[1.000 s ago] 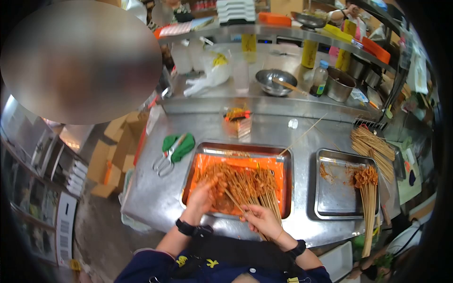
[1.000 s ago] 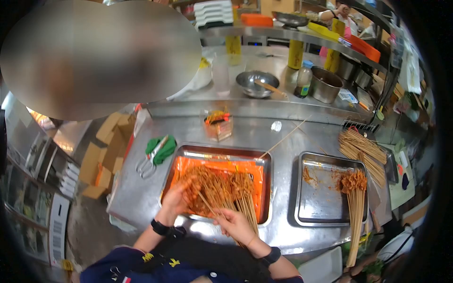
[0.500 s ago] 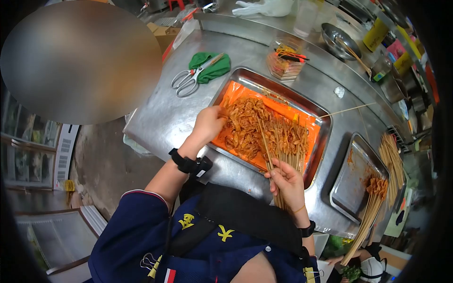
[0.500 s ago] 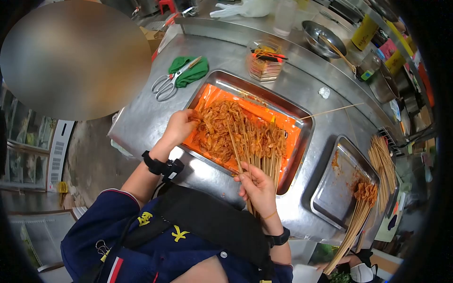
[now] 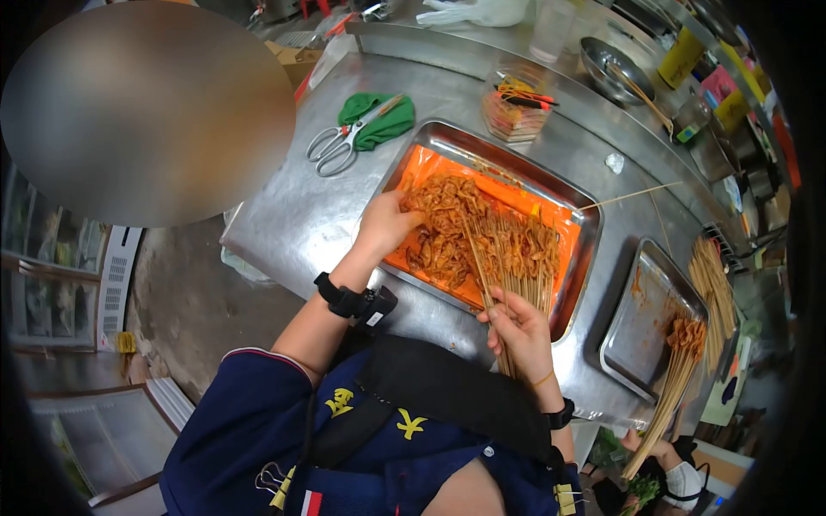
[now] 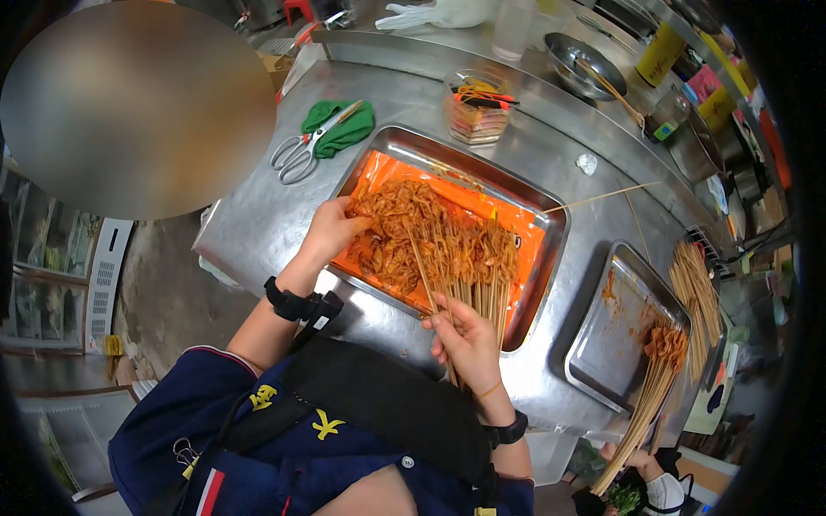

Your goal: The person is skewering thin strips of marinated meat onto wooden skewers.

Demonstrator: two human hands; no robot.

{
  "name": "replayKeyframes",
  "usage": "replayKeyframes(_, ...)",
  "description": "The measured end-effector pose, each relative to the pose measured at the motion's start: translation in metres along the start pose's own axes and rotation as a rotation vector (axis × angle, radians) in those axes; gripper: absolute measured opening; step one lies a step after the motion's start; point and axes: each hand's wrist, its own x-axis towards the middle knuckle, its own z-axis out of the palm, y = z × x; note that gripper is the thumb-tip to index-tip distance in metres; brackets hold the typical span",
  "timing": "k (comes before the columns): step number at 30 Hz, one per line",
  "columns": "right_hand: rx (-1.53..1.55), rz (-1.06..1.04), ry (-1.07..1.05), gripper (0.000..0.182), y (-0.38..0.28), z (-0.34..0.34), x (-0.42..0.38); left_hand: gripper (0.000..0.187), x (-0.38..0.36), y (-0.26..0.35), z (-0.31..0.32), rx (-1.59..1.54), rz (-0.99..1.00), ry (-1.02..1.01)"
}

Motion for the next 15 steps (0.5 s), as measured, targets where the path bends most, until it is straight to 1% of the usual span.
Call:
replayKeyframes(1, -0.01, 0.003, -0.004, 0.037, -0.001, 0.001, 0.0, 0.019, 0.0, -0.002, 0.001, -0.13, 0.051, 0.007)
replayKeyframes(4, -0.035, 0.006, -0.01, 0.038, -0.003, 0.002, 0.0, 0.018, -0.004, 0.009, 0.005, -0.468, 0.009, -0.094)
replayKeyframes(10, -0.032, -0.018, -0.035, 0.039, 0.001, 0.001, 0.0, 0.016, -0.003, 0.015, 0.014, -0.558, -0.088, -0.098)
replayKeyframes(15, -0.032, -0.019, -0.049, 0.039, 0.002, 0.002, 0.001, 0.017, -0.009, 0.025, 0.019, -0.582, 0.011, -0.09)
